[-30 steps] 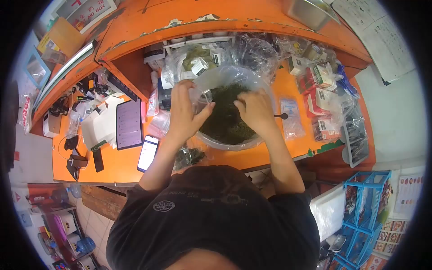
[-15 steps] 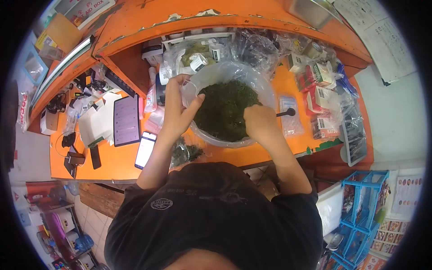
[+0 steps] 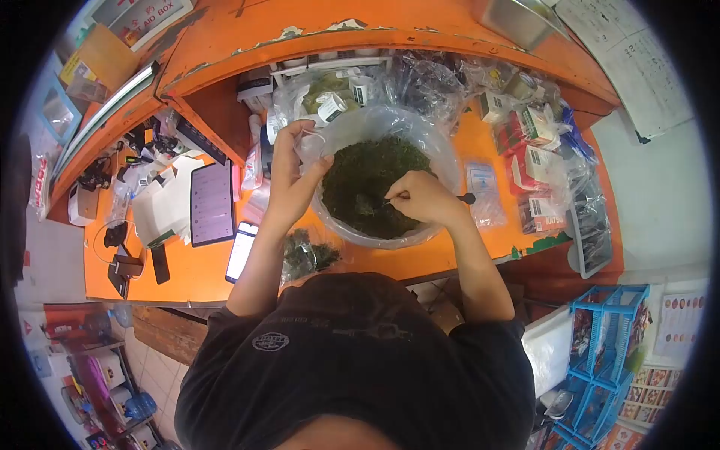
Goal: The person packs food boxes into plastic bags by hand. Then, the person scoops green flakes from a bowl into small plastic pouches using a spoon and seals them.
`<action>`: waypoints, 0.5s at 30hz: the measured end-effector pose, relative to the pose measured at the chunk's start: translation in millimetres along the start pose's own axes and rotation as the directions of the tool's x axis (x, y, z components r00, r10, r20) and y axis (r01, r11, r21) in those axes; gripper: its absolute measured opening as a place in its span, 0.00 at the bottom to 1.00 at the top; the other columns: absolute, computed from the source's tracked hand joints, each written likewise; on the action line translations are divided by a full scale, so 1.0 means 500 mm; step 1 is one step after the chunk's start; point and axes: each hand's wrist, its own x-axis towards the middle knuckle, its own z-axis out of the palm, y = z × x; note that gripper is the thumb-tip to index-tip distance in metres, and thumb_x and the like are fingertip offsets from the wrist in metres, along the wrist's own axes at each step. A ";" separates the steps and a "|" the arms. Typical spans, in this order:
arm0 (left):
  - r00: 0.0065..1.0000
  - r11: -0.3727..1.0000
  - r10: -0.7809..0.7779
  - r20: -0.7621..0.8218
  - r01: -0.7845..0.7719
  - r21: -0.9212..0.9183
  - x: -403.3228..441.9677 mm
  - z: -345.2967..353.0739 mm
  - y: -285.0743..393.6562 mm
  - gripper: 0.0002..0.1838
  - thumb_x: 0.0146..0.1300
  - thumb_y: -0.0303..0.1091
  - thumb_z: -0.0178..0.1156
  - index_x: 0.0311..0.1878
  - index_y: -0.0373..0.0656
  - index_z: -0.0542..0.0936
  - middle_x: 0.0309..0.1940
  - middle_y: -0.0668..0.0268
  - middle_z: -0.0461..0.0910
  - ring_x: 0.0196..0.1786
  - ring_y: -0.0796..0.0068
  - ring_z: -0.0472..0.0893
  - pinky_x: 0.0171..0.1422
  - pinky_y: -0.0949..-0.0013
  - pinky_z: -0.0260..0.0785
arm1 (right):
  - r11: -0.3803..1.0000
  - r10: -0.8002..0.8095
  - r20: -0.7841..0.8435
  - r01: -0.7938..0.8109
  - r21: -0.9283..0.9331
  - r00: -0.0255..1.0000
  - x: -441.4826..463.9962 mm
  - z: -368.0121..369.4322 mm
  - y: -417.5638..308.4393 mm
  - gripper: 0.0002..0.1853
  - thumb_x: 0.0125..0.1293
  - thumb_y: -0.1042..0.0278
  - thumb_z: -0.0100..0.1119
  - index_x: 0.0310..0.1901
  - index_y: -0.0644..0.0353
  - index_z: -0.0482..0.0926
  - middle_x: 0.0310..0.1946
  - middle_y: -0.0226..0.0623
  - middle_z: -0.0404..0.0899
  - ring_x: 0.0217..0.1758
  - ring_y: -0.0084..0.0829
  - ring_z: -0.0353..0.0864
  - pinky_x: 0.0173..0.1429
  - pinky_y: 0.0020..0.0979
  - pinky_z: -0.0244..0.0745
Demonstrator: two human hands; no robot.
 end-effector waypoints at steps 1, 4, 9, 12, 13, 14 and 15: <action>0.999 0.998 -0.029 0.015 0.030 -0.054 0.002 0.000 -0.008 0.27 0.55 0.26 0.60 0.59 0.37 0.65 0.47 0.62 0.69 0.54 0.71 0.68 0.62 0.69 0.58 | 0.998 0.029 0.003 -0.029 0.055 1.000 -0.001 -0.008 -0.001 0.12 0.57 0.75 0.58 0.42 0.68 0.83 0.31 0.42 0.84 0.34 0.28 0.83 0.41 0.28 0.76; 0.994 0.988 -0.035 0.105 0.049 -0.143 0.009 0.004 -0.017 0.25 0.56 0.23 0.59 0.58 0.37 0.67 0.47 0.65 0.70 0.53 0.75 0.69 0.59 0.72 0.61 | 0.970 0.085 -0.020 -0.078 0.229 0.996 -0.010 -0.045 -0.012 0.12 0.59 0.76 0.58 0.44 0.70 0.82 0.30 0.36 0.83 0.33 0.20 0.79 0.39 0.23 0.74; 0.906 0.931 -0.164 0.390 0.273 -0.241 0.007 0.038 -0.031 0.22 0.55 0.24 0.59 0.55 0.40 0.69 0.43 0.68 0.72 0.47 0.79 0.71 0.51 0.75 0.65 | 0.941 0.112 -0.173 -0.048 0.335 0.979 -0.036 -0.111 -0.022 0.12 0.61 0.77 0.57 0.46 0.72 0.81 0.29 0.31 0.80 0.32 0.16 0.76 0.37 0.20 0.71; 0.837 0.851 -0.207 0.507 0.410 -0.328 0.004 0.072 -0.040 0.22 0.54 0.27 0.61 0.53 0.39 0.70 0.36 0.69 0.73 0.37 0.82 0.72 0.37 0.76 0.65 | 0.941 0.124 -0.257 -0.031 0.338 0.958 -0.042 -0.123 -0.052 0.12 0.61 0.75 0.58 0.44 0.71 0.81 0.28 0.31 0.80 0.31 0.17 0.76 0.35 0.22 0.71; 0.806 0.822 -0.236 0.543 0.464 -0.330 0.003 0.081 -0.050 0.22 0.54 0.27 0.61 0.53 0.39 0.70 0.36 0.69 0.73 0.37 0.82 0.72 0.37 0.76 0.65 | 0.938 0.127 -0.290 -0.020 0.346 0.949 -0.041 -0.121 -0.057 0.12 0.60 0.74 0.59 0.44 0.71 0.82 0.28 0.32 0.81 0.32 0.18 0.77 0.36 0.24 0.71; 0.772 0.790 -0.264 0.578 0.517 -0.329 0.001 0.090 -0.062 0.22 0.54 0.27 0.61 0.54 0.39 0.69 0.36 0.69 0.73 0.37 0.82 0.72 0.37 0.76 0.65 | 0.957 0.116 -0.313 -0.021 0.290 0.943 -0.040 -0.117 -0.062 0.11 0.60 0.75 0.59 0.44 0.70 0.82 0.28 0.32 0.81 0.31 0.18 0.77 0.35 0.23 0.71; 0.736 0.756 -0.290 0.612 0.568 -0.325 0.005 0.092 -0.056 0.22 0.54 0.27 0.61 0.54 0.39 0.69 0.36 0.69 0.73 0.36 0.82 0.72 0.37 0.76 0.65 | 0.972 0.102 -0.334 -0.022 0.234 0.937 -0.039 -0.110 -0.066 0.11 0.61 0.75 0.59 0.43 0.70 0.81 0.28 0.32 0.81 0.31 0.18 0.78 0.35 0.23 0.71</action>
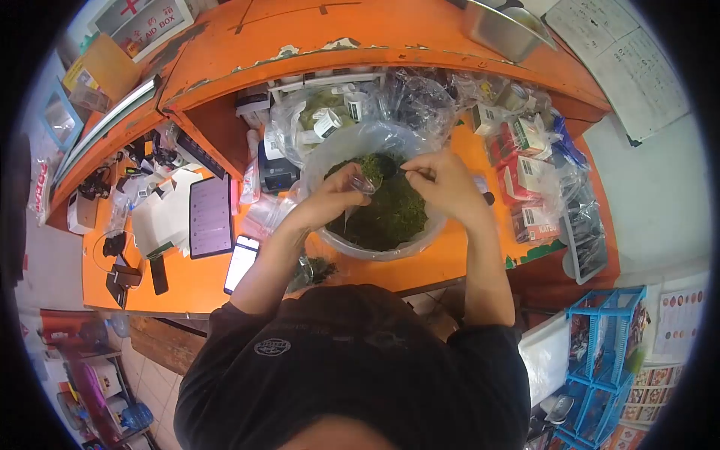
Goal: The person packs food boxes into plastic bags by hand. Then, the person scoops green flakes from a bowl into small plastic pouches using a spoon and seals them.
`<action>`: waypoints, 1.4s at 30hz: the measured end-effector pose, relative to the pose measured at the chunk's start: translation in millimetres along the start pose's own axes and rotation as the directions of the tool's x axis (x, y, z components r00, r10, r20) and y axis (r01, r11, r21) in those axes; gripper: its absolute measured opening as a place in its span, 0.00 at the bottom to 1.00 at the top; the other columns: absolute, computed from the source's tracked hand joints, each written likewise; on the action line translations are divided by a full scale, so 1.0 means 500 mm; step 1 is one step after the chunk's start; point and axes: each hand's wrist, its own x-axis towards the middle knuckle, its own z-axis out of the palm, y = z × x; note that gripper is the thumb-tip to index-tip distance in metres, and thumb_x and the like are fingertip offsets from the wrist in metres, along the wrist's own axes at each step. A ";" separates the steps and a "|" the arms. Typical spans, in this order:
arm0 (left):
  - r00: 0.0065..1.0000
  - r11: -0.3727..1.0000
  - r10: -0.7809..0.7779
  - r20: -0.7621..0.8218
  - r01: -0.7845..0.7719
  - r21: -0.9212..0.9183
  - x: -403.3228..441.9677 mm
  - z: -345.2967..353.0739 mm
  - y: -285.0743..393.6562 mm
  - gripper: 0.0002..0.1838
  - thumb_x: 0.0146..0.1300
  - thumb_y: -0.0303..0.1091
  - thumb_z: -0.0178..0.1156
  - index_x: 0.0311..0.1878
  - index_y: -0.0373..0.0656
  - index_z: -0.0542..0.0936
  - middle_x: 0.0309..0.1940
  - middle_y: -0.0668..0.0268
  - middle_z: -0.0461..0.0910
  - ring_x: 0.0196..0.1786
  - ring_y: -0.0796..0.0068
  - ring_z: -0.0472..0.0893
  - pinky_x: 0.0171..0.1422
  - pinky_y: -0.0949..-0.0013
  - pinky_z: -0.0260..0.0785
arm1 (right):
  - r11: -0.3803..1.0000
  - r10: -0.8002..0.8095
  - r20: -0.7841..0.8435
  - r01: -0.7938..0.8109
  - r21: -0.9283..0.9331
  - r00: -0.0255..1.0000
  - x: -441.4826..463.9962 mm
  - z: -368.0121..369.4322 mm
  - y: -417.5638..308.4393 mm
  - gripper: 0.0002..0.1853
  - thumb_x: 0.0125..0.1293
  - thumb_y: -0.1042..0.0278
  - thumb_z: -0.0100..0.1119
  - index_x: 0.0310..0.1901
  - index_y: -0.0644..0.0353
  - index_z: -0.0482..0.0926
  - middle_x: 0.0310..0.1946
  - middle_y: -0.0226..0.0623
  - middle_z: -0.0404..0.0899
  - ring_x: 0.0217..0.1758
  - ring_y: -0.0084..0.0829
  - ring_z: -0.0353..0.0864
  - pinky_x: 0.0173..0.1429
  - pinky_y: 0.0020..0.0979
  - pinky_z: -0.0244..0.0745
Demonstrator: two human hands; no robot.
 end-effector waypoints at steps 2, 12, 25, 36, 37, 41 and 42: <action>1.000 0.999 -0.012 -0.010 0.012 -0.044 -0.001 0.009 0.013 0.23 0.54 0.26 0.60 0.54 0.38 0.69 0.38 0.67 0.74 0.39 0.82 0.73 0.42 0.78 0.67 | 0.988 -0.069 -0.091 0.055 -0.145 0.993 -0.008 0.020 -0.013 0.10 0.59 0.75 0.59 0.42 0.68 0.82 0.29 0.36 0.82 0.32 0.26 0.80 0.37 0.27 0.73; 0.994 0.991 0.069 -0.080 -0.078 -0.111 -0.002 0.008 0.004 0.27 0.53 0.23 0.60 0.58 0.36 0.65 0.45 0.65 0.73 0.45 0.78 0.75 0.49 0.75 0.68 | 0.870 -0.291 -0.328 0.105 -0.482 0.899 -0.049 0.120 -0.071 0.04 0.55 0.76 0.60 0.33 0.64 0.81 0.29 0.44 0.76 0.37 0.47 0.77 0.41 0.43 0.72; 0.884 0.772 0.417 -0.211 -0.222 0.596 -0.035 0.042 0.029 0.31 0.56 0.28 0.63 0.60 0.34 0.60 0.50 0.53 0.68 0.54 0.62 0.71 0.59 0.65 0.64 | 0.924 -0.222 -0.261 0.118 -0.364 0.939 -0.046 0.106 -0.014 0.07 0.56 0.77 0.58 0.37 0.64 0.82 0.32 0.43 0.78 0.38 0.46 0.78 0.43 0.39 0.73; 0.808 0.527 0.578 -0.115 -0.262 0.808 -0.062 0.029 0.078 0.29 0.55 0.27 0.66 0.62 0.39 0.71 0.58 0.47 0.67 0.61 0.53 0.69 0.65 0.61 0.63 | 0.921 -0.383 -0.244 0.347 -0.176 0.891 -0.014 0.123 -0.033 0.04 0.57 0.79 0.58 0.35 0.65 0.80 0.30 0.42 0.77 0.34 0.42 0.78 0.39 0.35 0.72; 0.813 0.651 0.554 -0.178 -0.290 0.701 -0.057 0.018 0.074 0.26 0.56 0.27 0.65 0.60 0.38 0.73 0.57 0.48 0.69 0.60 0.56 0.71 0.64 0.63 0.64 | 0.929 -0.368 -0.237 0.344 -0.140 0.899 -0.014 0.119 -0.032 0.04 0.58 0.79 0.59 0.36 0.65 0.80 0.30 0.41 0.78 0.34 0.40 0.79 0.39 0.34 0.72; 0.885 0.928 0.355 -0.302 -0.373 -0.001 -0.031 -0.007 0.011 0.14 0.61 0.25 0.63 0.50 0.35 0.78 0.42 0.62 0.82 0.43 0.79 0.79 0.50 0.75 0.71 | 0.938 -0.313 -0.300 0.342 0.050 0.901 -0.011 0.126 -0.028 0.05 0.59 0.78 0.60 0.38 0.66 0.80 0.31 0.38 0.81 0.34 0.30 0.80 0.39 0.29 0.73; 0.890 0.915 0.350 -0.293 -0.392 -0.095 -0.030 -0.006 0.018 0.12 0.62 0.24 0.63 0.48 0.35 0.78 0.39 0.65 0.83 0.40 0.82 0.80 0.47 0.77 0.71 | 0.932 -0.295 -0.340 0.348 0.107 0.893 -0.007 0.133 -0.026 0.06 0.59 0.77 0.60 0.38 0.66 0.80 0.31 0.37 0.81 0.34 0.27 0.80 0.39 0.28 0.73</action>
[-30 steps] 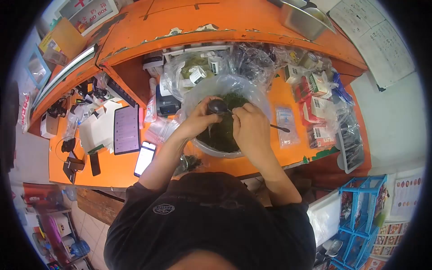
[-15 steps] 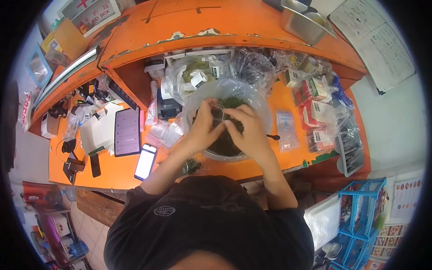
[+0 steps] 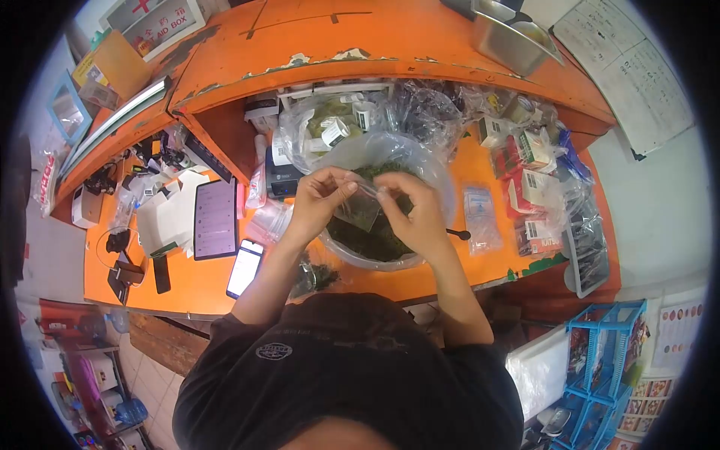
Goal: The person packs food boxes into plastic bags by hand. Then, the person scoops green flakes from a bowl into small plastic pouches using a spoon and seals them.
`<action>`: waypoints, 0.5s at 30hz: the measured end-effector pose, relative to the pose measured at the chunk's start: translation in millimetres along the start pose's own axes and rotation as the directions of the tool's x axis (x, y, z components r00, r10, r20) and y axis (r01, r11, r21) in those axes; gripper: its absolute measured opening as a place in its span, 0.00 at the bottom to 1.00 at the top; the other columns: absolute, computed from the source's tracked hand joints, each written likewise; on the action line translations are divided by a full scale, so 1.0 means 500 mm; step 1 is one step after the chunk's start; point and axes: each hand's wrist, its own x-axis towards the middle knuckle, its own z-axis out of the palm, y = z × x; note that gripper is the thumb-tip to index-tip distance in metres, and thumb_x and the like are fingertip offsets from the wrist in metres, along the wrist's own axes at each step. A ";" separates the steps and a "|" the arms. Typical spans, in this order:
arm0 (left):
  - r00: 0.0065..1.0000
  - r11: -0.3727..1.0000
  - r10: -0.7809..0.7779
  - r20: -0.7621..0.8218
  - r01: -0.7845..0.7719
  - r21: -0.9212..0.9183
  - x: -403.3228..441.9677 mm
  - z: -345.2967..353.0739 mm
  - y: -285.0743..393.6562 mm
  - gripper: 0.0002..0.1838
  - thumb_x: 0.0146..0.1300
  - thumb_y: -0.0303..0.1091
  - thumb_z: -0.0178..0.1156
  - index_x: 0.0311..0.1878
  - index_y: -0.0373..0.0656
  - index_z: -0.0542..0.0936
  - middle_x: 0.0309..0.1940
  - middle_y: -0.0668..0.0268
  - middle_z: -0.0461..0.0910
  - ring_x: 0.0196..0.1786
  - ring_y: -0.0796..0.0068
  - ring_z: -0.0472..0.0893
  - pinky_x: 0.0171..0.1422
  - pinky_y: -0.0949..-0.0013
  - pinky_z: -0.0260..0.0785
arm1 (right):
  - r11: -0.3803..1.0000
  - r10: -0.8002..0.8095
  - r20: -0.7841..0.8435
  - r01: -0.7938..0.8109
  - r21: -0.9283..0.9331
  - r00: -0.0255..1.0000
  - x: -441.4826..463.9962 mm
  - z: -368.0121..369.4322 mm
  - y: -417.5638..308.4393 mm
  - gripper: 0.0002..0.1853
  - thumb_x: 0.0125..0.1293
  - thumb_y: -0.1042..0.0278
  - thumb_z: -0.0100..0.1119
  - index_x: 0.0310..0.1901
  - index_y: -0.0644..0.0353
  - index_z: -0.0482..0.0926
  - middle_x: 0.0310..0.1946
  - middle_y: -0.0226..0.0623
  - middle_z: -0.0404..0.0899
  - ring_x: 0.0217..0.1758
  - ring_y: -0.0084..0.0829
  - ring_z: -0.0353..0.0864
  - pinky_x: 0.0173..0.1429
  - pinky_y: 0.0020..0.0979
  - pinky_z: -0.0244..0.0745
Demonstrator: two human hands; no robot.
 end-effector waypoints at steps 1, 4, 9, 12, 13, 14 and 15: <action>1.000 1.000 -0.007 -0.019 0.007 0.026 -0.001 0.005 0.006 0.10 0.62 0.24 0.63 0.46 0.35 0.79 0.37 0.66 0.83 0.38 0.83 0.80 0.44 0.79 0.70 | 1.000 0.016 0.013 -0.017 0.023 1.000 0.000 0.005 0.005 0.06 0.59 0.77 0.61 0.38 0.66 0.80 0.31 0.36 0.81 0.34 0.25 0.80 0.39 0.27 0.73; 0.998 0.997 -0.019 -0.061 0.024 0.080 -0.008 0.024 0.020 0.07 0.61 0.25 0.64 0.42 0.35 0.80 0.32 0.68 0.84 0.34 0.86 0.79 0.40 0.82 0.69 | 0.995 0.067 0.021 -0.068 0.068 0.998 0.001 0.018 0.015 0.06 0.59 0.75 0.62 0.37 0.66 0.79 0.29 0.35 0.80 0.33 0.22 0.78 0.39 0.26 0.72; 0.997 0.976 -0.024 -0.076 0.040 0.216 -0.017 0.034 0.029 0.05 0.62 0.27 0.64 0.39 0.36 0.80 0.32 0.68 0.83 0.34 0.86 0.79 0.39 0.81 0.69 | 0.992 0.111 0.022 -0.112 0.066 0.994 0.002 0.029 0.022 0.04 0.58 0.75 0.62 0.34 0.65 0.78 0.25 0.33 0.78 0.30 0.21 0.76 0.37 0.24 0.70; 0.991 0.970 0.041 -0.129 -0.008 0.244 -0.025 0.045 0.015 0.03 0.64 0.26 0.61 0.37 0.37 0.80 0.29 0.71 0.80 0.31 0.87 0.76 0.37 0.81 0.67 | 0.991 0.123 0.066 -0.126 0.037 0.990 0.007 0.037 0.011 0.02 0.57 0.77 0.59 0.32 0.64 0.76 0.23 0.32 0.76 0.28 0.19 0.73 0.36 0.23 0.69; 0.984 0.972 0.085 -0.154 -0.048 0.229 -0.029 0.045 0.017 0.03 0.64 0.26 0.61 0.37 0.37 0.80 0.29 0.71 0.80 0.32 0.87 0.76 0.37 0.81 0.67 | 0.991 0.119 0.087 -0.123 0.042 0.989 0.006 0.035 0.009 0.02 0.57 0.77 0.58 0.31 0.64 0.75 0.22 0.31 0.75 0.28 0.18 0.72 0.35 0.22 0.69; 0.975 0.973 0.128 -0.182 -0.087 0.215 -0.034 0.044 0.020 0.03 0.65 0.26 0.60 0.37 0.37 0.80 0.29 0.71 0.80 0.32 0.86 0.76 0.37 0.80 0.67 | 0.991 0.117 0.111 -0.123 0.048 0.987 0.004 0.032 0.008 0.02 0.57 0.77 0.58 0.30 0.64 0.75 0.22 0.30 0.73 0.28 0.18 0.72 0.35 0.22 0.68; 0.962 0.971 0.170 -0.215 -0.126 0.203 -0.040 0.042 0.026 0.03 0.65 0.26 0.60 0.37 0.37 0.80 0.29 0.71 0.79 0.32 0.86 0.76 0.37 0.80 0.67 | 0.991 0.114 0.137 -0.123 0.055 0.984 0.001 0.028 0.010 0.02 0.56 0.78 0.57 0.30 0.63 0.74 0.21 0.28 0.72 0.27 0.17 0.71 0.35 0.21 0.67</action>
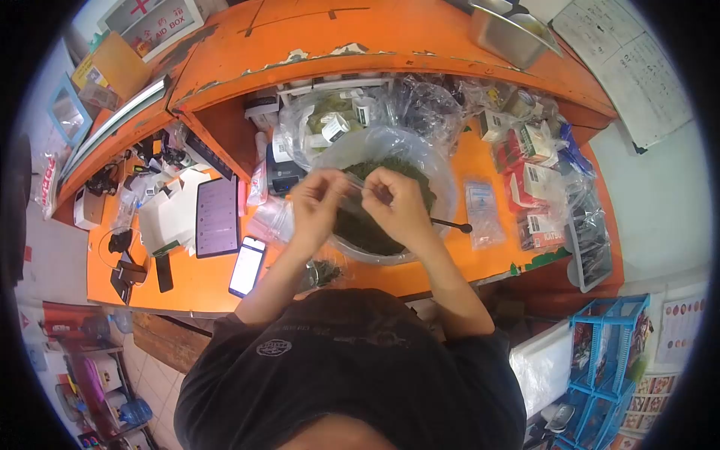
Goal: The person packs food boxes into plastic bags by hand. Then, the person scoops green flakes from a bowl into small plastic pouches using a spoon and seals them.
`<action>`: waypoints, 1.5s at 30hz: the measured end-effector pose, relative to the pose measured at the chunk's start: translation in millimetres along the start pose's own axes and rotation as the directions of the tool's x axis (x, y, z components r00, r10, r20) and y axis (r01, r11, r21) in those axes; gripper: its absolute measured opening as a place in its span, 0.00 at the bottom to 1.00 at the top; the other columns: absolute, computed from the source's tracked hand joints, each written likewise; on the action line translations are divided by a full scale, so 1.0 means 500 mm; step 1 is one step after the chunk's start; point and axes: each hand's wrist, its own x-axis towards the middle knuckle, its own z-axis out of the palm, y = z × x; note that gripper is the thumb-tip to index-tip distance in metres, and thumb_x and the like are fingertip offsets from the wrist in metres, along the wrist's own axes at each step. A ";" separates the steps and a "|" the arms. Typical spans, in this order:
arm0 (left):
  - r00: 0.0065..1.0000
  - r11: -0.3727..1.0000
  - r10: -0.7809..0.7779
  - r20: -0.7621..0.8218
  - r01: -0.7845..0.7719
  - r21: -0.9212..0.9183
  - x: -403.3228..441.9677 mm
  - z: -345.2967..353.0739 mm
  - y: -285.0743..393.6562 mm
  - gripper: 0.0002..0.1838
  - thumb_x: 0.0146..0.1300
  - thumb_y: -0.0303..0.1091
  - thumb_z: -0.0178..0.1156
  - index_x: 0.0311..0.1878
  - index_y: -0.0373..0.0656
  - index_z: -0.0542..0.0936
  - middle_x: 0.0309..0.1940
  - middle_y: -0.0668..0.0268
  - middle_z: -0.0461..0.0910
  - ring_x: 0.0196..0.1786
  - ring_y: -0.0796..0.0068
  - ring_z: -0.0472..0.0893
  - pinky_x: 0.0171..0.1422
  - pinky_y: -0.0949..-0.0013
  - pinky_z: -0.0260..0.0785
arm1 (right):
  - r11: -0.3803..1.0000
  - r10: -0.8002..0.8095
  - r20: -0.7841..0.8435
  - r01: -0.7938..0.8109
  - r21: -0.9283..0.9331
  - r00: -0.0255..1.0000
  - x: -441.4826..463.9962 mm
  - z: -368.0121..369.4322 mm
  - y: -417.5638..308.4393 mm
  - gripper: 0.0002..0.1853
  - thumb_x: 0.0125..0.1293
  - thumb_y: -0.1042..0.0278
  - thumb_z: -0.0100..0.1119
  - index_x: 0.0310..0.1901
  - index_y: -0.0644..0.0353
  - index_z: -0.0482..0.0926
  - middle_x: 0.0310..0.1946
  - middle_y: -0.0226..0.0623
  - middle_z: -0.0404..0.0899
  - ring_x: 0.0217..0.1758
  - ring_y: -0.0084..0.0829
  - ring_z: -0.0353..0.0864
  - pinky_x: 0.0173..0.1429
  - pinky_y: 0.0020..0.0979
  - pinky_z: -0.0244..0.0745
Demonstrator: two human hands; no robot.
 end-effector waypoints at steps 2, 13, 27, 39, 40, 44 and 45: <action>0.979 1.000 0.021 -0.204 -0.018 0.017 0.019 -0.063 0.024 0.04 0.66 0.28 0.59 0.38 0.38 0.79 0.29 0.72 0.78 0.32 0.85 0.75 0.35 0.79 0.67 | 0.998 0.030 -0.066 -0.026 0.060 0.997 -0.007 -0.024 0.027 0.02 0.56 0.79 0.57 0.29 0.63 0.73 0.21 0.25 0.70 0.28 0.16 0.70 0.34 0.21 0.66; 0.980 0.494 -0.059 -0.192 0.195 0.847 -0.030 -0.311 -0.245 0.15 0.56 0.32 0.64 0.44 0.33 0.78 0.36 0.54 0.79 0.41 0.61 0.80 0.45 0.60 0.72 | 0.988 0.137 -0.103 -0.128 0.084 0.985 -0.007 -0.074 0.052 0.03 0.61 0.78 0.57 0.31 0.62 0.75 0.22 0.19 0.70 0.25 0.10 0.66 0.30 0.16 0.60; 0.994 0.980 -0.094 -0.053 0.083 -0.179 0.080 -0.154 0.000 0.14 0.54 0.18 0.59 0.21 0.44 0.66 0.27 0.63 0.80 0.31 0.79 0.80 0.35 0.76 0.72 | 0.978 0.155 -0.022 -0.150 0.144 0.988 0.007 -0.023 0.006 0.05 0.62 0.74 0.63 0.33 0.64 0.77 0.26 0.25 0.76 0.32 0.13 0.73 0.36 0.18 0.68; 0.969 0.968 -0.149 0.198 0.102 0.227 0.047 -0.063 0.043 0.06 0.61 0.25 0.63 0.37 0.38 0.75 0.26 0.72 0.76 0.28 0.88 0.71 0.31 0.80 0.62 | 0.938 0.261 0.006 -0.255 0.237 0.965 0.003 0.012 0.002 0.08 0.67 0.70 0.56 0.38 0.65 0.82 0.25 0.30 0.78 0.29 0.18 0.77 0.33 0.19 0.71; 0.990 0.952 -0.097 0.106 0.061 0.298 0.048 -0.078 0.033 0.05 0.60 0.25 0.62 0.36 0.38 0.76 0.24 0.73 0.74 0.26 0.88 0.69 0.29 0.79 0.61 | 0.946 0.237 -0.037 -0.222 0.238 0.971 0.001 0.012 0.003 0.08 0.68 0.70 0.55 0.39 0.65 0.82 0.26 0.30 0.78 0.29 0.18 0.76 0.33 0.19 0.71; 0.936 0.893 0.145 -0.322 0.017 0.450 0.064 -0.193 -0.058 0.08 0.56 0.24 0.54 0.40 0.36 0.75 0.18 0.68 0.70 0.21 0.82 0.68 0.26 0.74 0.60 | 0.987 0.133 -0.156 -0.116 0.112 0.979 -0.001 -0.020 0.020 0.09 0.68 0.72 0.54 0.43 0.64 0.83 0.29 0.29 0.79 0.28 0.18 0.74 0.33 0.20 0.70; 0.943 0.864 0.075 -0.326 0.102 0.494 0.058 -0.237 -0.125 0.09 0.55 0.24 0.55 0.41 0.36 0.75 0.20 0.66 0.71 0.23 0.78 0.70 0.28 0.72 0.62 | 0.994 0.101 -0.182 -0.090 0.067 0.978 0.001 -0.023 0.021 0.09 0.68 0.73 0.54 0.44 0.63 0.83 0.30 0.29 0.79 0.28 0.18 0.73 0.33 0.20 0.70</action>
